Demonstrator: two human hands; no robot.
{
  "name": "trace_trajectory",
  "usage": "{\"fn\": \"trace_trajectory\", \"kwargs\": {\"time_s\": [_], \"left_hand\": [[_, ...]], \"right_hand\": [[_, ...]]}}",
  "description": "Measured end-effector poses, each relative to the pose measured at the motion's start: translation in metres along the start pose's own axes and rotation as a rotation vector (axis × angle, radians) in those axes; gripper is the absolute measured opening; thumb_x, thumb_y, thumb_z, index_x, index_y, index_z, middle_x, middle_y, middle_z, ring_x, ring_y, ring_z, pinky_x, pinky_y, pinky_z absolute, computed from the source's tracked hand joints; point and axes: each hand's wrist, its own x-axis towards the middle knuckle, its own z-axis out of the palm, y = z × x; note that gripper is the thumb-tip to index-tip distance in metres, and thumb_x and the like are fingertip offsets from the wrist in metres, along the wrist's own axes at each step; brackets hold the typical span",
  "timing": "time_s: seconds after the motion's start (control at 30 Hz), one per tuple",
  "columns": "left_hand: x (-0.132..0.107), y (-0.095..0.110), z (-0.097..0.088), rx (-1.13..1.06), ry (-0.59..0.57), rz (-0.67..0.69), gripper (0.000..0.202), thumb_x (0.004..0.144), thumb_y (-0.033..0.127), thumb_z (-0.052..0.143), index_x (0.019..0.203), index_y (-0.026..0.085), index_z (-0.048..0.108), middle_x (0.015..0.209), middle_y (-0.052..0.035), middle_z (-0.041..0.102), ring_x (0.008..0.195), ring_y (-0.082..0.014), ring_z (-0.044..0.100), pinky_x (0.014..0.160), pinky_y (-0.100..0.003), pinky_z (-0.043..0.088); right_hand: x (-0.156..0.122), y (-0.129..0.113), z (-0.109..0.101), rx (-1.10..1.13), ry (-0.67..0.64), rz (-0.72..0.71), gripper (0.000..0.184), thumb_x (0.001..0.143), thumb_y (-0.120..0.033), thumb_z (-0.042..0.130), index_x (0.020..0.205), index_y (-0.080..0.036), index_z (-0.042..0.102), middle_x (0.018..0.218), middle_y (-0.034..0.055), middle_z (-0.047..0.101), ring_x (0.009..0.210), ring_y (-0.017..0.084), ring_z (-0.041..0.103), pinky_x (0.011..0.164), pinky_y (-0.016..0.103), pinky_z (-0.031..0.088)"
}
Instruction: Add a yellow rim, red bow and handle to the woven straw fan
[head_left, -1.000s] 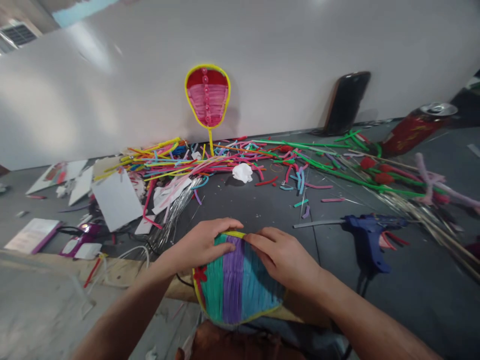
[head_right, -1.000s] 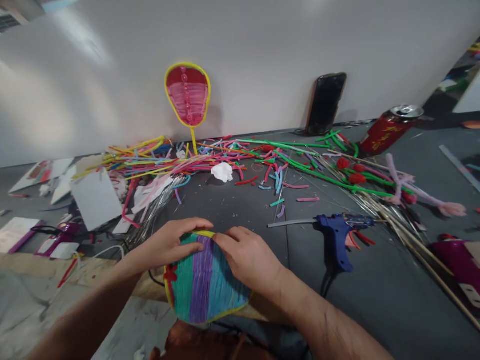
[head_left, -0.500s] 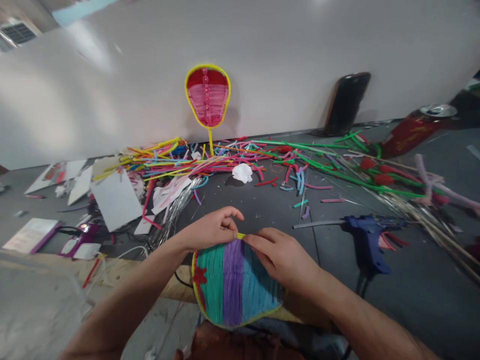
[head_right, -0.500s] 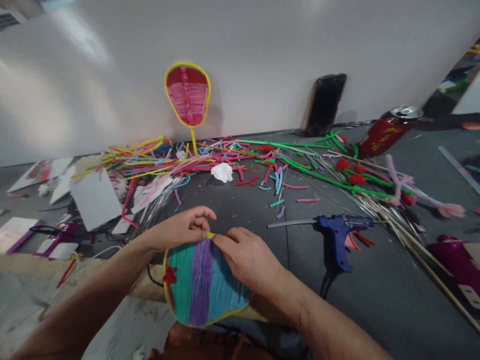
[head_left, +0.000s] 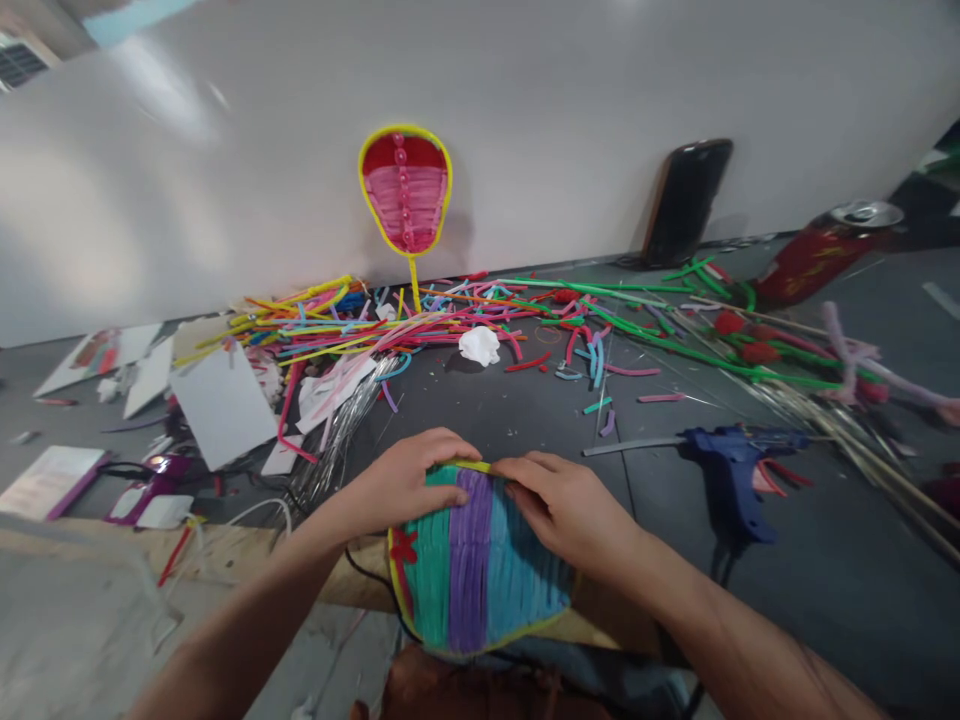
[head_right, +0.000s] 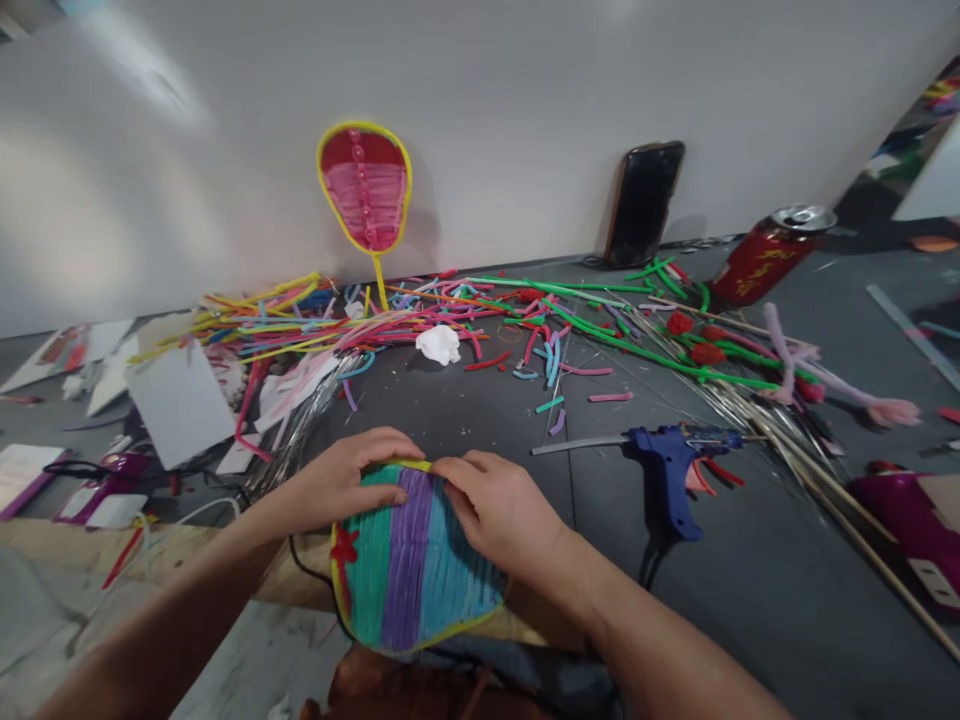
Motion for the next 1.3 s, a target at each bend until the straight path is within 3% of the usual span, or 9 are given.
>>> {"fn": "trace_trajectory", "kwargs": {"time_s": [0.17, 0.3, 0.5, 0.73, 0.93, 1.17, 1.3], "left_hand": [[-0.007, 0.002, 0.013, 0.094, 0.106, 0.057, 0.027, 0.091, 0.034, 0.052, 0.112, 0.022, 0.062, 0.112, -0.0066, 0.065, 0.106, -0.0203, 0.058, 0.095, -0.032, 0.042], [-0.006, 0.002, 0.012, 0.064, 0.117, -0.006, 0.032, 0.093, 0.036, 0.046, 0.118, 0.021, 0.059, 0.117, -0.0073, 0.065, 0.108, -0.0212, 0.059, 0.095, -0.032, 0.043], [0.004, 0.002, -0.001, -0.122, -0.018, -0.110, 0.042, 0.080, 0.034, 0.063, 0.120, 0.022, 0.055, 0.114, -0.0032, 0.066, 0.102, -0.0214, 0.062, 0.088, -0.029, 0.045], [0.014, 0.006, -0.002, -0.125, -0.002, -0.101, 0.022, 0.077, 0.027, 0.063, 0.097, 0.019, 0.060, 0.094, 0.0009, 0.066, 0.088, -0.0173, 0.060, 0.078, -0.025, 0.043], [0.022, 0.006, -0.005, -0.146, -0.066, -0.066, 0.022, 0.077, 0.027, 0.062, 0.098, 0.020, 0.061, 0.095, 0.0009, 0.066, 0.089, -0.0172, 0.060, 0.079, -0.025, 0.043], [0.034, -0.012, -0.002, -0.270, -0.094, 0.009, 0.023, 0.083, 0.032, 0.057, 0.100, 0.018, 0.063, 0.098, -0.0017, 0.069, 0.091, -0.0173, 0.062, 0.080, -0.026, 0.045], [0.037, -0.020, 0.005, -0.293, -0.066, -0.011, 0.020, 0.083, 0.030, 0.057, 0.096, 0.017, 0.066, 0.094, -0.0014, 0.071, 0.088, -0.0165, 0.063, 0.080, -0.025, 0.045]], "right_hand": [[0.000, 0.000, 0.000, 0.050, 0.007, 0.020, 0.027, 0.090, -0.013, 0.047, 0.111, -0.019, 0.062, 0.095, 0.0061, 0.069, 0.088, 0.017, 0.065, 0.080, 0.030, 0.051], [0.001, -0.001, 0.000, 0.072, 0.016, 0.015, 0.027, 0.091, -0.014, 0.047, 0.110, -0.020, 0.063, 0.095, 0.0058, 0.070, 0.087, 0.017, 0.065, 0.079, 0.030, 0.052], [0.001, 0.001, -0.001, 0.072, 0.021, 0.033, 0.027, 0.090, -0.016, 0.047, 0.113, -0.020, 0.062, 0.102, 0.0068, 0.070, 0.094, 0.018, 0.066, 0.084, 0.032, 0.052], [0.000, 0.002, -0.006, 0.040, -0.017, 0.065, 0.035, 0.089, -0.014, 0.045, 0.121, -0.022, 0.058, 0.112, 0.0059, 0.069, 0.099, 0.018, 0.066, 0.087, 0.032, 0.051], [0.002, 0.003, -0.008, 0.067, -0.022, 0.100, 0.027, 0.093, -0.019, 0.044, 0.113, -0.023, 0.061, 0.101, 0.0039, 0.072, 0.088, 0.016, 0.069, 0.076, 0.027, 0.051], [0.004, 0.006, -0.008, 0.007, -0.015, 0.195, 0.024, 0.092, -0.020, 0.044, 0.107, -0.021, 0.062, 0.091, 0.0033, 0.073, 0.074, 0.016, 0.069, 0.064, 0.025, 0.049], [0.004, 0.009, -0.007, -0.005, 0.002, 0.222, 0.024, 0.091, -0.023, 0.045, 0.110, -0.020, 0.061, 0.096, 0.0048, 0.073, 0.079, 0.017, 0.069, 0.068, 0.027, 0.050]]}}
